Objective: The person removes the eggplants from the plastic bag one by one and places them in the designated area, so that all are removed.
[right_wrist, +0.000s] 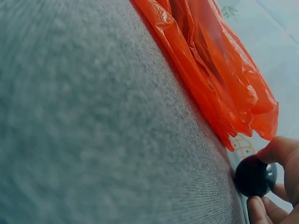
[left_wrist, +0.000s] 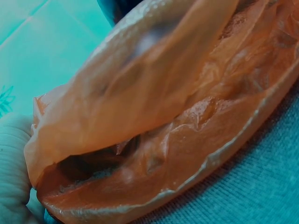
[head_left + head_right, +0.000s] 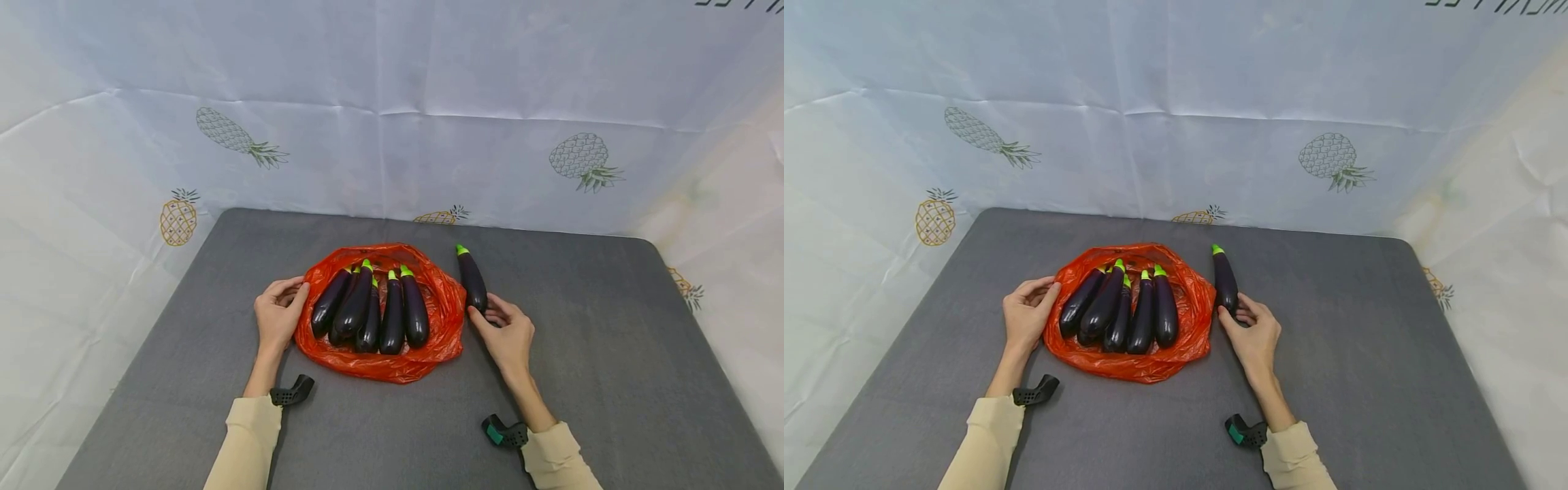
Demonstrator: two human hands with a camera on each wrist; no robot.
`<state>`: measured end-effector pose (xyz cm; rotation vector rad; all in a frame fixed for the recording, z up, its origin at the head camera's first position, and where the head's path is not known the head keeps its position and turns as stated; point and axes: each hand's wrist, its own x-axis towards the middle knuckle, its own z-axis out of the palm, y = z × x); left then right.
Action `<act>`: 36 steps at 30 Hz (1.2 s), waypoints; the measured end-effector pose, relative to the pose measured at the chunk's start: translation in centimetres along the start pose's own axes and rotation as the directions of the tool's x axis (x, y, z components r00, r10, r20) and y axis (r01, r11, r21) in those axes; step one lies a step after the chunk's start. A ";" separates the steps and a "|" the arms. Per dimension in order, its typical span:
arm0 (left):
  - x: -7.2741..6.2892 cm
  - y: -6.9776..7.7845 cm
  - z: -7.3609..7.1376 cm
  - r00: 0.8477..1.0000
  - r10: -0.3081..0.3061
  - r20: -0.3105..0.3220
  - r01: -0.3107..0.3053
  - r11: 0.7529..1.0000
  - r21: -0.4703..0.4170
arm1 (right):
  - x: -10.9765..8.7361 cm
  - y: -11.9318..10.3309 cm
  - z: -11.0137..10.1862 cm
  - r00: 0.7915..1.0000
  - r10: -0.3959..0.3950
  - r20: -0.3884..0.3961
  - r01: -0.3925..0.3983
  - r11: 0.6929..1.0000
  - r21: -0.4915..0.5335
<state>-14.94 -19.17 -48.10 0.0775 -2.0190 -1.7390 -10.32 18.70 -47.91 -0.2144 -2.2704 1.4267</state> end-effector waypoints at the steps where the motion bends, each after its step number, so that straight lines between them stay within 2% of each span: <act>1: 0.0 -0.2 0.0 1.000 -0.002 -0.002 0.002 1.000 0.001 | 0.0 0.0 0.0 1.000 0.007 -0.007 -0.007 1.000 0.004; 11: 0.1 -0.8 -0.3 1.000 0.013 0.018 -0.013 1.000 -0.015 | -0.3 -0.4 0.1 0.998 0.061 0.009 -0.061 0.998 -0.002; 17: 0.1 -1.0 -0.4 1.000 0.015 0.015 -0.015 1.000 -0.021 | -0.4 -0.4 0.3 0.999 0.039 0.016 -0.039 0.999 -0.037; 25: 0.2 -0.9 -0.3 1.000 0.005 0.006 -0.005 1.000 -0.005 | -0.4 -0.6 0.2 0.999 0.018 0.029 -0.017 0.999 -0.030; 30: 0.1 -0.1 -0.1 1.000 0.009 0.006 -0.009 1.000 0.005 | -0.3 -1.2 0.0 1.000 0.004 0.004 -0.004 1.000 -0.031; 36: -0.4 2.2 0.0 1.000 0.009 0.019 -0.009 1.000 0.006 | -0.3 -2.5 -0.1 1.000 -0.010 -0.012 0.010 1.000 -0.015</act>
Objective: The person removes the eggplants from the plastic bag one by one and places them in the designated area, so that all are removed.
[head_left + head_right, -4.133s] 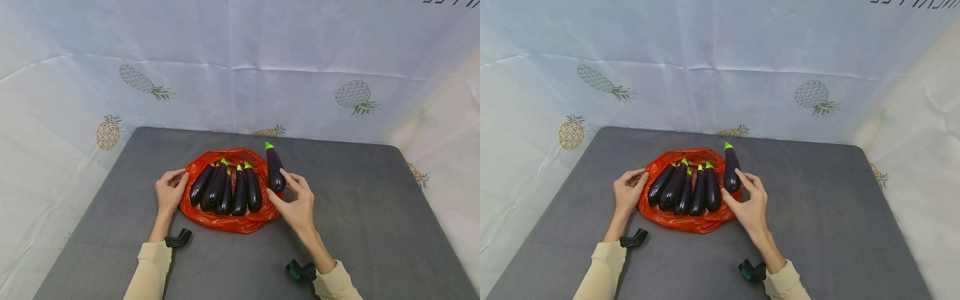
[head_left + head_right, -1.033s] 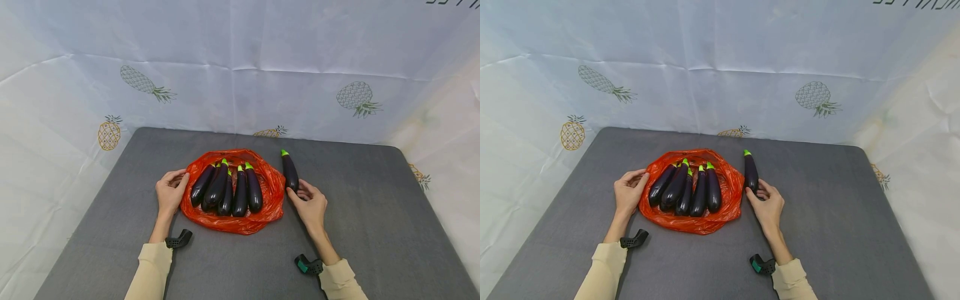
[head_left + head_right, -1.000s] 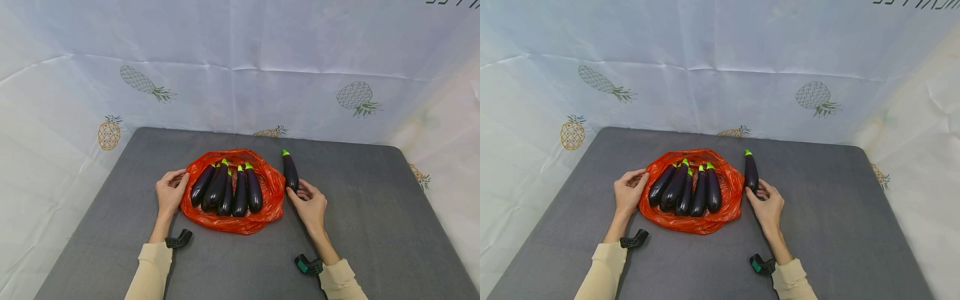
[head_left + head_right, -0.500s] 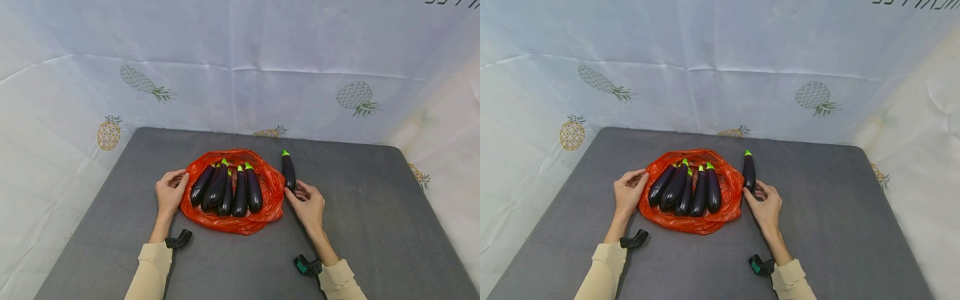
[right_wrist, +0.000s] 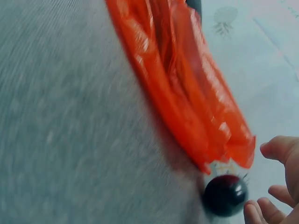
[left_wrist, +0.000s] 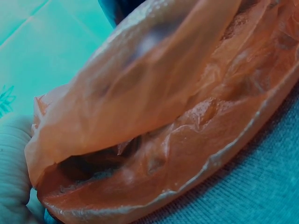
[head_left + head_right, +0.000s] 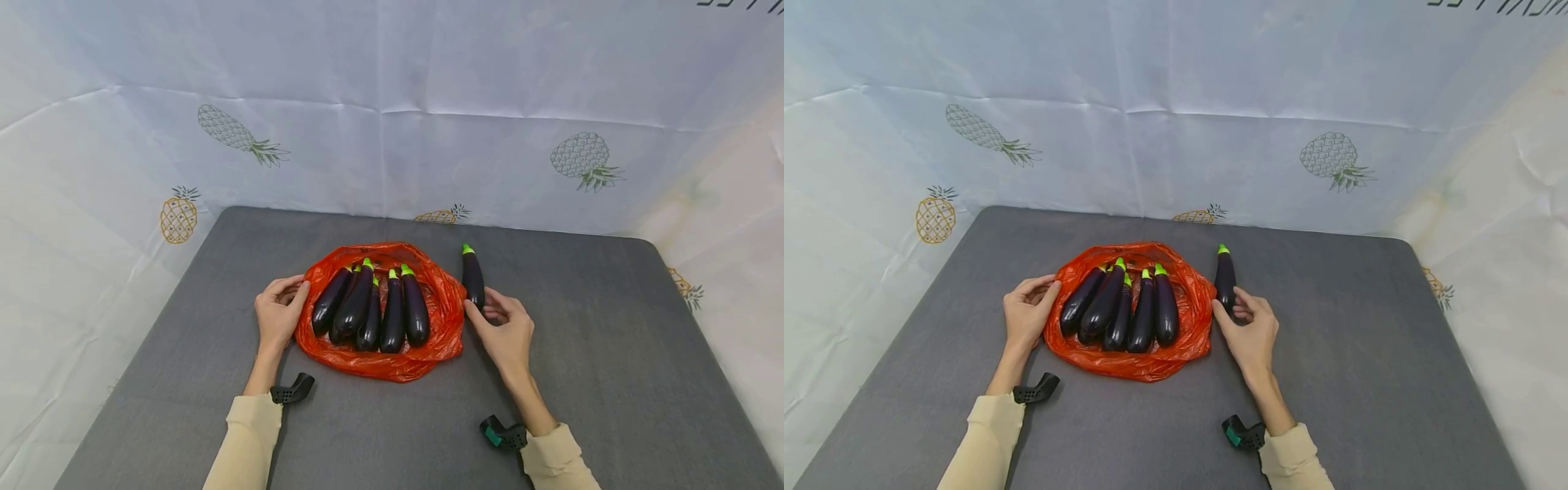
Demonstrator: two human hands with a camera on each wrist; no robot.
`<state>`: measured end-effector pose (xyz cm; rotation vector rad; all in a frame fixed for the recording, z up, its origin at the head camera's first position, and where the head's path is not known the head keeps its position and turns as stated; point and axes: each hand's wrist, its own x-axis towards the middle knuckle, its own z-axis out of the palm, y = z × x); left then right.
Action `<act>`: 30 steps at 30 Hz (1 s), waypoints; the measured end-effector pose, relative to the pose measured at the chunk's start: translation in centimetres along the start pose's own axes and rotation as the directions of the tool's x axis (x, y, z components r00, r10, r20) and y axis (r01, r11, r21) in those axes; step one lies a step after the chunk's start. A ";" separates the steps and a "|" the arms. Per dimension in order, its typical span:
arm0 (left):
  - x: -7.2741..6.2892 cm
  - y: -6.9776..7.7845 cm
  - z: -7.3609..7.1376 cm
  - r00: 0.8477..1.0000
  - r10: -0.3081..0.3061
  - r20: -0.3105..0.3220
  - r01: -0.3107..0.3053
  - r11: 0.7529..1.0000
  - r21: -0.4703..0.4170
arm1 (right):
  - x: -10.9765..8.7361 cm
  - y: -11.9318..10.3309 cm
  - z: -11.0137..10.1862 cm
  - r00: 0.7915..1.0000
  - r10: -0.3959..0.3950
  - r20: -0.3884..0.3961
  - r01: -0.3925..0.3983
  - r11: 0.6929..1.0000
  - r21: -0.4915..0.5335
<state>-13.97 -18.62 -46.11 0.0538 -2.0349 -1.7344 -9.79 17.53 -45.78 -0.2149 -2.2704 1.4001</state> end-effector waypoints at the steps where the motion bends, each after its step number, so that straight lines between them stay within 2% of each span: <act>1: -0.1 0.2 0.0 1.000 0.003 0.000 -0.003 1.000 0.002 | 0.0 -0.3 0.0 1.000 -0.003 0.003 0.003 1.000 0.011; 9: -0.1 0.3 0.0 1.000 0.009 0.002 -0.009 1.000 0.001 | -0.5 -2.4 0.6 0.998 0.002 0.057 -0.007 0.996 0.087; 18: 0.0 0.3 0.0 1.000 0.001 0.003 -0.001 1.000 -0.003 | -1.1 -4.2 1.9 0.987 -0.059 0.148 0.035 0.987 0.157; 24: -0.1 0.4 0.1 1.000 0.008 0.002 -0.008 1.000 -0.001 | -1.7 -5.6 3.3 0.969 -0.062 0.238 0.021 0.985 0.171; 30: -0.1 0.6 0.0 1.000 0.006 0.004 -0.006 1.000 -0.005 | -2.8 -6.9 4.7 0.941 -0.077 0.331 0.019 0.985 0.173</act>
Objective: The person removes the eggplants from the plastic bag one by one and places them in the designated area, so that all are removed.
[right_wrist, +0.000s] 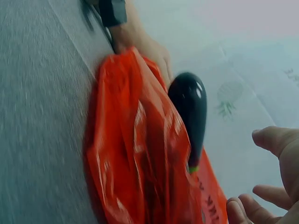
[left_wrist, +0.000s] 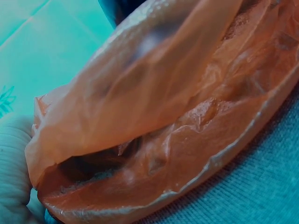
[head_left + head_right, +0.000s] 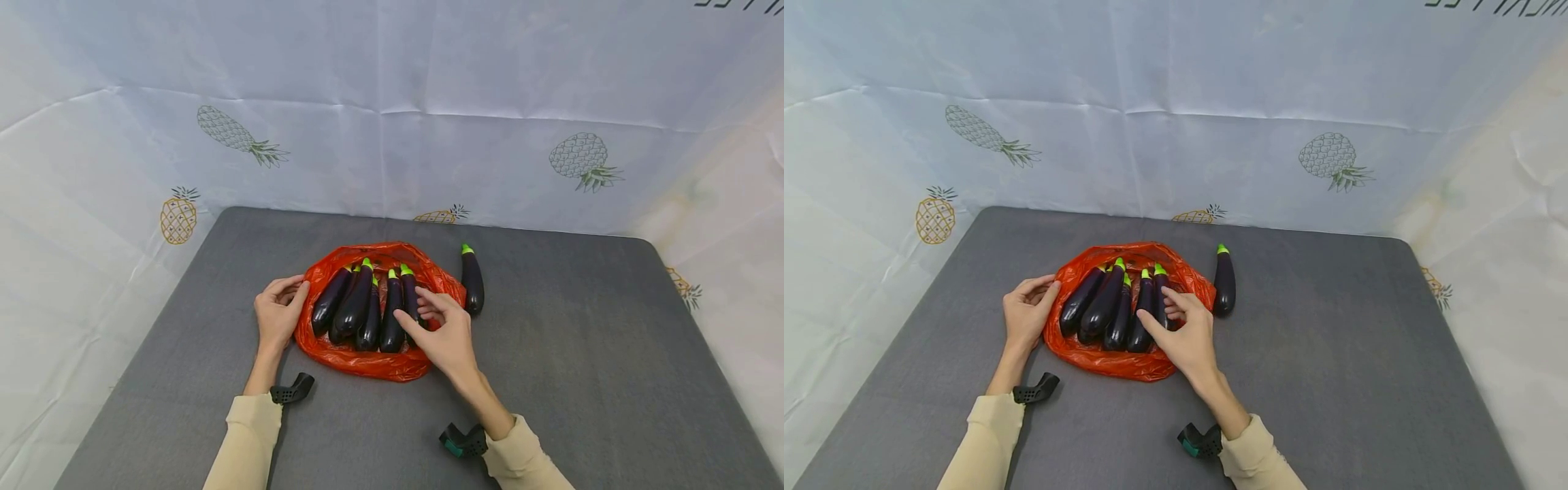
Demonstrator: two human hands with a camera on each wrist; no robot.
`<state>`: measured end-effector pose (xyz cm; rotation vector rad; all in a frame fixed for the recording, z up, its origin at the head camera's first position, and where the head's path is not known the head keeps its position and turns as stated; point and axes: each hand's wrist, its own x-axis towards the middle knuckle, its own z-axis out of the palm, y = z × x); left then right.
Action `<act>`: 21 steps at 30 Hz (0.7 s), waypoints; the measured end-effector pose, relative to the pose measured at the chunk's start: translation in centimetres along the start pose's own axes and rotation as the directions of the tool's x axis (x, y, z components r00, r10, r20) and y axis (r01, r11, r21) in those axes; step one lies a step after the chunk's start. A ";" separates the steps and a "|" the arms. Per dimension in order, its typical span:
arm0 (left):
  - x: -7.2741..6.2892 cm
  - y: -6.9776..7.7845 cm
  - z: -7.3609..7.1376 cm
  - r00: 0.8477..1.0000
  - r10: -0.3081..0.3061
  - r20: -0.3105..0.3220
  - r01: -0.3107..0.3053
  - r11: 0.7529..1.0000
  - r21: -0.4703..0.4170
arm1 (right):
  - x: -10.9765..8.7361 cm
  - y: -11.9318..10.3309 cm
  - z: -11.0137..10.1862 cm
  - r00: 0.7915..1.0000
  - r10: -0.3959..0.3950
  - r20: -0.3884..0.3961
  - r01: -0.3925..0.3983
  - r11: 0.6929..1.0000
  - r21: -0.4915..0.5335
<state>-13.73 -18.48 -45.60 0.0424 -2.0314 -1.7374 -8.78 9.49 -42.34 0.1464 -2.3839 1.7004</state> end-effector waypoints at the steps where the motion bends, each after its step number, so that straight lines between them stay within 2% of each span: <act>1: 0.0 0.0 0.0 1.000 0.000 0.000 0.000 1.000 0.001 | -0.1 -0.2 0.3 1.000 -0.001 0.015 0.001 1.000 -0.003; 6: 0.0 0.2 0.1 1.000 0.007 0.001 -0.007 1.000 0.013 | -0.4 -0.8 1.9 0.997 -0.004 0.072 0.006 1.000 -0.028; 15: 0.0 -0.1 0.0 1.000 0.005 -0.004 -0.005 1.000 0.009 | -1.0 -1.5 4.3 0.991 -0.028 0.130 0.039 0.996 -0.080; 21: 0.1 -0.3 -0.1 1.000 -0.007 0.002 0.007 1.000 0.004 | -1.2 -1.8 5.2 0.988 -0.005 0.156 0.027 0.989 -0.142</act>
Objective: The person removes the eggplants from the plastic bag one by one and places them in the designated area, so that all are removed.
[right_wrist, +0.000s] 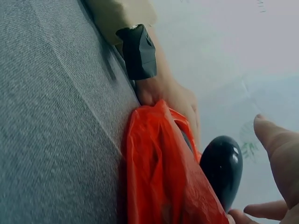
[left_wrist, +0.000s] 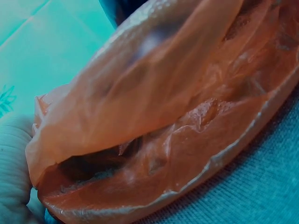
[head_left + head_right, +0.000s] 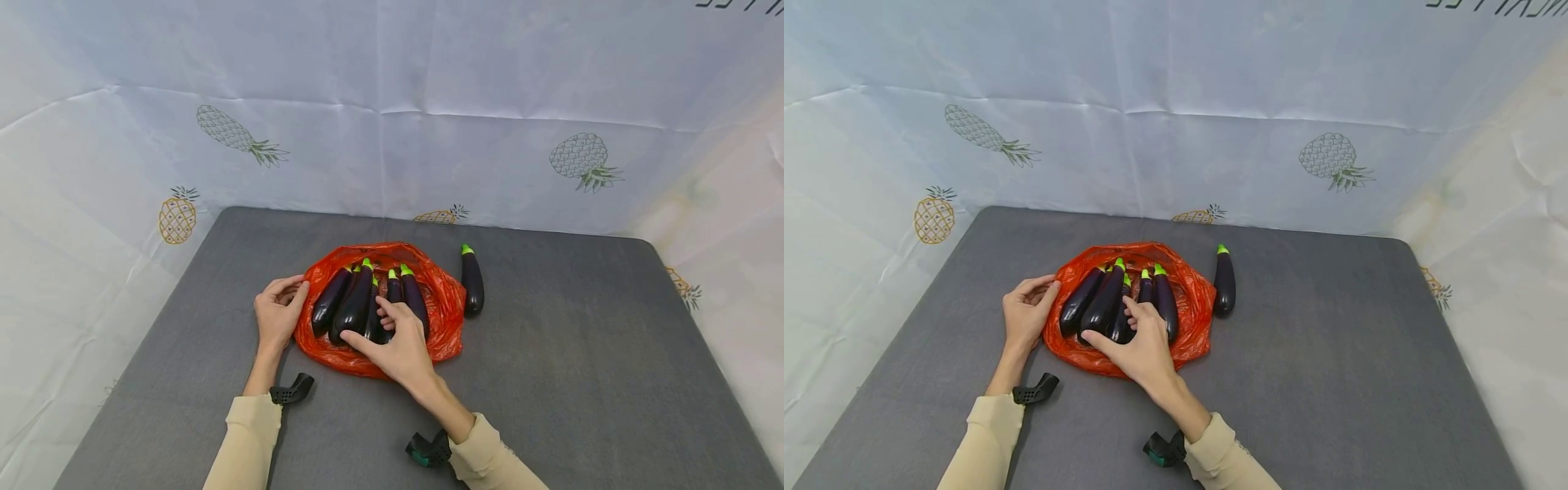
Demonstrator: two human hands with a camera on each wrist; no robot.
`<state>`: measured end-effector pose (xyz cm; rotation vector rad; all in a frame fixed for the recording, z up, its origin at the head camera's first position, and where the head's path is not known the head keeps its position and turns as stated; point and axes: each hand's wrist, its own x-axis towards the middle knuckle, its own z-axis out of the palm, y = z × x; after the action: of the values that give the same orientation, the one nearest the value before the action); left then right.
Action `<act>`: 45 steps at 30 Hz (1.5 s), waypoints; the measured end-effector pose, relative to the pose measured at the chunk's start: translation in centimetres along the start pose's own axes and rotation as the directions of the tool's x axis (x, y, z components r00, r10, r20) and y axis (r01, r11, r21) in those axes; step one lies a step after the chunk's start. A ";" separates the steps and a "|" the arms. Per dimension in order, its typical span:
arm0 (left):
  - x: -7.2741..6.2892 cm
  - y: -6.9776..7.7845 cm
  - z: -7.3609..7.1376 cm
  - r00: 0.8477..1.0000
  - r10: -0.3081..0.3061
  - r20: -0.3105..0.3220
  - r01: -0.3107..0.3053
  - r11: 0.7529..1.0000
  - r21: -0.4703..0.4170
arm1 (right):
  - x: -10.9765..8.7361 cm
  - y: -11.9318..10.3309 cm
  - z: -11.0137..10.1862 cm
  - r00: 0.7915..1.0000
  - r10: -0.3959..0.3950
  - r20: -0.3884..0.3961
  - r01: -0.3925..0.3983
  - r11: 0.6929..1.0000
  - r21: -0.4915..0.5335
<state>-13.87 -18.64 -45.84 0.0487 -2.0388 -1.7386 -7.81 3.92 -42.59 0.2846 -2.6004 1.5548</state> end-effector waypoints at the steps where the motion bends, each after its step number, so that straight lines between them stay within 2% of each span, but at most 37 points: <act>1: 0.0 0.0 0.0 1.000 -0.001 0.000 0.001 1.000 -0.003 | 0.0 -0.1 0.1 1.000 0.007 0.004 -0.007 1.000 -0.009; 13: -0.1 0.1 0.1 1.000 0.002 -0.001 -0.002 1.000 -0.001 | 0.1 -0.7 1.3 0.999 0.040 0.022 -0.038 0.995 -0.096; 27: -0.1 0.5 0.1 1.000 -0.017 -0.001 0.017 1.000 0.006 | 0.5 -0.5 2.1 1.000 0.000 0.003 0.000 0.987 -0.160; 34: 0.0 0.5 0.1 1.000 -0.026 0.000 0.026 1.000 -0.007 | 0.5 -0.4 2.0 1.000 -0.028 -0.005 0.027 0.987 -0.158; 45: 0.0 0.5 0.0 1.000 -0.026 -0.003 0.025 1.000 -0.012 | 0.6 -0.8 1.2 1.000 -0.005 0.014 0.006 0.994 -0.110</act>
<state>-13.70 -18.48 -45.36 0.0736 -2.0341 -1.7650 -8.18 2.42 -42.40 0.2936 -2.6815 1.4056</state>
